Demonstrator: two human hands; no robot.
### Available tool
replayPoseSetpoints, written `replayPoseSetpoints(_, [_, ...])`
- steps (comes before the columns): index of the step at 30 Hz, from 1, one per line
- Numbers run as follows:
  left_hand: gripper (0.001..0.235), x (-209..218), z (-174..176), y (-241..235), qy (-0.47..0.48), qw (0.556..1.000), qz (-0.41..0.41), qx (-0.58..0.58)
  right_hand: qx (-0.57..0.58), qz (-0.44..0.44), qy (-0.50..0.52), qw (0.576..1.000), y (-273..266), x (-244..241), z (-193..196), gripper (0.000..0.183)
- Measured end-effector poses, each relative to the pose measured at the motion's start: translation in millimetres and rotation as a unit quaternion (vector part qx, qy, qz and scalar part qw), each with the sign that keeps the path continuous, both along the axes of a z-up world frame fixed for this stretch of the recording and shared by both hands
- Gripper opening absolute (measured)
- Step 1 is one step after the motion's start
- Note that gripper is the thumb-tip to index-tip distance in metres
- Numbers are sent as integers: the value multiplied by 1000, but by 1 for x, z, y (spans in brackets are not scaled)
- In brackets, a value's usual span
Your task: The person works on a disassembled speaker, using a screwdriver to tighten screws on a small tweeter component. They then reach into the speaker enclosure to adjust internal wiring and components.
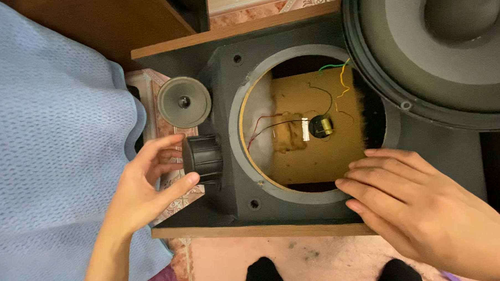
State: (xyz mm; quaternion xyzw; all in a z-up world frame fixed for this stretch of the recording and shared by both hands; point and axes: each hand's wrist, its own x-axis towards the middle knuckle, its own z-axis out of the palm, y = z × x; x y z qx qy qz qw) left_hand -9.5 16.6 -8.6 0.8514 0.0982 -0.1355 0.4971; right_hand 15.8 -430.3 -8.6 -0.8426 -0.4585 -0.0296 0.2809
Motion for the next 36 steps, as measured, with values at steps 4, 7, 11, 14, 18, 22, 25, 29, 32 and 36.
replayPoseSetpoints(4, [69,1,8,-8,12,1000,19,4,-5,-4,9,1000,-2,-2,-2,34])
replayPoseSetpoints(7, [67,0,8,-9,-5,1000,20,6,-7,-4,9,1000,-2,-3,-2,35])
replayPoseSetpoints(11, [66,-1,0,-5,-31,999,10,-5,-8,1,-3,1000,-3,-3,-4,33])
replayPoseSetpoints(14, [64,-1,4,-9,-36,999,11,-12,-7,4,-3,1000,-3,-4,-2,33])
replayPoseSetpoints(18, [64,-1,6,-10,-22,999,27,-13,-10,0,-17,1000,-1,-4,-3,32])
replayPoseSetpoints(22, [64,-1,1,-5,-25,999,20,-15,2,-1,-12,1000,1,-4,-3,31])
replayPoseSetpoints(25, [66,-1,-1,-3,-46,998,8,-29,3,7,-5,1000,2,-3,-3,32])
replayPoseSetpoints(29, [61,3,17,-8,-9,999,-6,48,4,4,-9,1000,3,-4,-1,33])
replayPoseSetpoints(32, [60,3,20,-5,-8,998,-22,53,1,4,-12,1000,2,-4,-1,34])
replayPoseSetpoints(36, [57,2,13,0,-61,996,-56,39,-6,5,-10,1000,-1,-4,-7,36])
